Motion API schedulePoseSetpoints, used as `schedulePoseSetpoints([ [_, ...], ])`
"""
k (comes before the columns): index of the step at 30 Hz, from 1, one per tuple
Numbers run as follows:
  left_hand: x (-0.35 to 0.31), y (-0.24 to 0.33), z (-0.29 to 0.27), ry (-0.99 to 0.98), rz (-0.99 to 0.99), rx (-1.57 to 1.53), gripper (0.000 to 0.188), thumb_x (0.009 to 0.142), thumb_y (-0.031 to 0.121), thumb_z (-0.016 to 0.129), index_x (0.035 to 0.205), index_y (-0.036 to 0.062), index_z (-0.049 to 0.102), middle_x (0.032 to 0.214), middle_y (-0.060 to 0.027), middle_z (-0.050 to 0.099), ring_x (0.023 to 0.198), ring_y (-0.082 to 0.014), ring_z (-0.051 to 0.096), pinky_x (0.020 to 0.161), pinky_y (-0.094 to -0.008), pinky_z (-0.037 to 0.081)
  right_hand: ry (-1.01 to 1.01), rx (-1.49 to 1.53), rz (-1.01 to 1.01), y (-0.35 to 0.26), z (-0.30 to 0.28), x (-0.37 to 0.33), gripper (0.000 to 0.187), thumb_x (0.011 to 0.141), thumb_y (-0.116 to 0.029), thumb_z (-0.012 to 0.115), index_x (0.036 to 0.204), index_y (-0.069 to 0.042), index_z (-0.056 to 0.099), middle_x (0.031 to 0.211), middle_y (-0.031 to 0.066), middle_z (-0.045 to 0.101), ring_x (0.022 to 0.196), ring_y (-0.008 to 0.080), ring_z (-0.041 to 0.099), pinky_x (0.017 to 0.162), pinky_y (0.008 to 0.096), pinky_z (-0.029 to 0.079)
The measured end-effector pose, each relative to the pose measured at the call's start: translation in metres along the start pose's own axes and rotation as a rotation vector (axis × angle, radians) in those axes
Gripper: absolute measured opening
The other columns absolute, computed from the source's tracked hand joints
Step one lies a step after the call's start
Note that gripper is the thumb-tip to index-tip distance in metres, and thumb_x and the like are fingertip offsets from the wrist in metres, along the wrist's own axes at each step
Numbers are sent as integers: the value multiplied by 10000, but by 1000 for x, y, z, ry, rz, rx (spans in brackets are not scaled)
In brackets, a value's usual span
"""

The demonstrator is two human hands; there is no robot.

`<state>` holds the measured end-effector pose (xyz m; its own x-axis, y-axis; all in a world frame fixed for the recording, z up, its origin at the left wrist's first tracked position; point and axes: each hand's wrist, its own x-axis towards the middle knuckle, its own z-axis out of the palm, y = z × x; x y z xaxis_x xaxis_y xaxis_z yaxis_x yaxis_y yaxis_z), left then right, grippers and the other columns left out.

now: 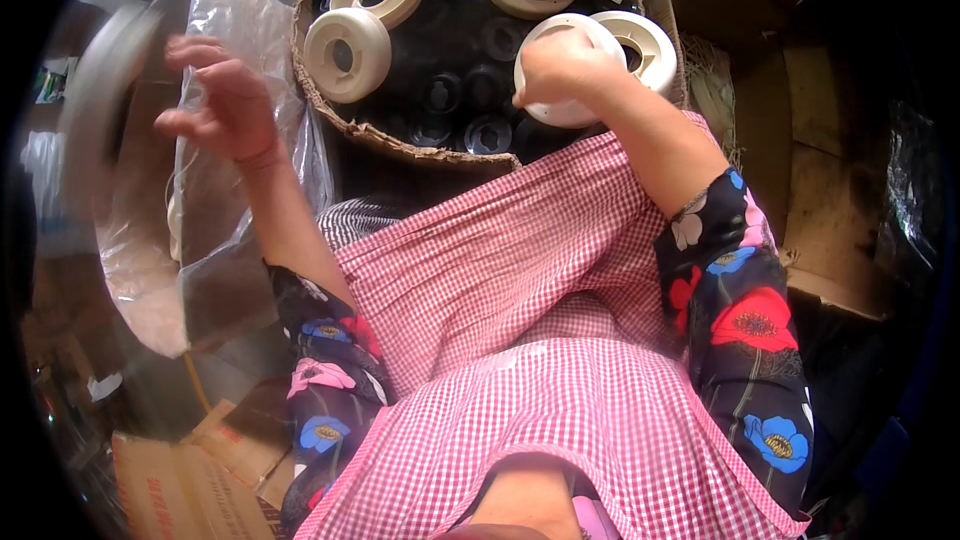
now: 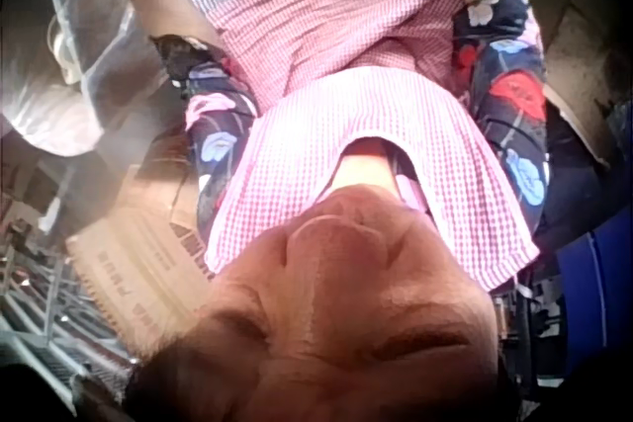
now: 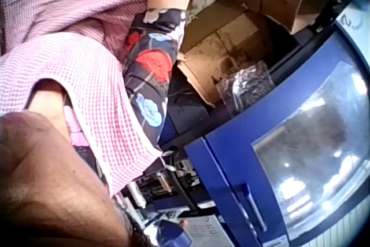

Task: The person assembles spools by hand, placing a black core into a white plastic ring and setting the assembled units into a large bin.

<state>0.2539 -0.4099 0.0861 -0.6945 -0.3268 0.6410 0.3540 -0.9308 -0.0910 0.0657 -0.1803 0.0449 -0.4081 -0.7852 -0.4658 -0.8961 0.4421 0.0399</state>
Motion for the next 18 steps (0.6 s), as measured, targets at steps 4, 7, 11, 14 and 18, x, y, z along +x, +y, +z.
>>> schedulePoseSetpoints([
  [4, -17, -37, -60, 785, -491, 1236, 329, 836, 237, 635, 1084, 26, 590, 1007, -108, 632, 839, -162, 625, 749, -320, 510, -249, -228, 50, -21, 6, 7, 627, 685, -556, 691, 1082, -72, 647, 1015, 94, 659, 995, 293, 601, 909, 508, 342],
  [7, -40, -81, -110, 184, -908, 2510, 364, 762, 167, 633, 1109, 62, 607, 1103, -147, 609, 1057, -324, 554, 933, -385, 428, -230, -280, 49, -21, 16, 9, 585, 603, -541, 739, 958, -78, 692, 965, 101, 661, 1033, 275, 566, 981, 472, 285],
  [11, -78, -87, -151, 160, -836, 2681, 355, 723, 74, 583, 1076, 61, 610, 1147, -128, 583, 1148, -300, 480, 945, -435, 398, -179, -322, 31, -29, 22, 11, 568, 573, -495, 752, 946, -70, 695, 957, 111, 663, 1035, 279, 573, 1007, 484, 268],
  [14, -78, -98, -154, 17, -936, 2768, 336, 693, 53, 580, 1027, 62, 622, 1094, -125, 588, 1087, -298, 501, 896, -438, 417, -68, -82, 22, -16, 20, 9, 479, 576, -412, 733, 881, -44, 702, 898, 147, 668, 988, 303, 594, 1000, 492, 293],
  [18, -79, -103, -156, -61, -1373, 2919, 254, 748, 135, 598, 993, 88, 642, 1062, -84, 576, 1037, -249, 493, 839, -357, 416, 142, 163, 45, -8, 9, 8, 394, 615, -336, 631, 782, 18, 678, 816, 192, 661, 878, 337, 624, 901, 467, 384],
])
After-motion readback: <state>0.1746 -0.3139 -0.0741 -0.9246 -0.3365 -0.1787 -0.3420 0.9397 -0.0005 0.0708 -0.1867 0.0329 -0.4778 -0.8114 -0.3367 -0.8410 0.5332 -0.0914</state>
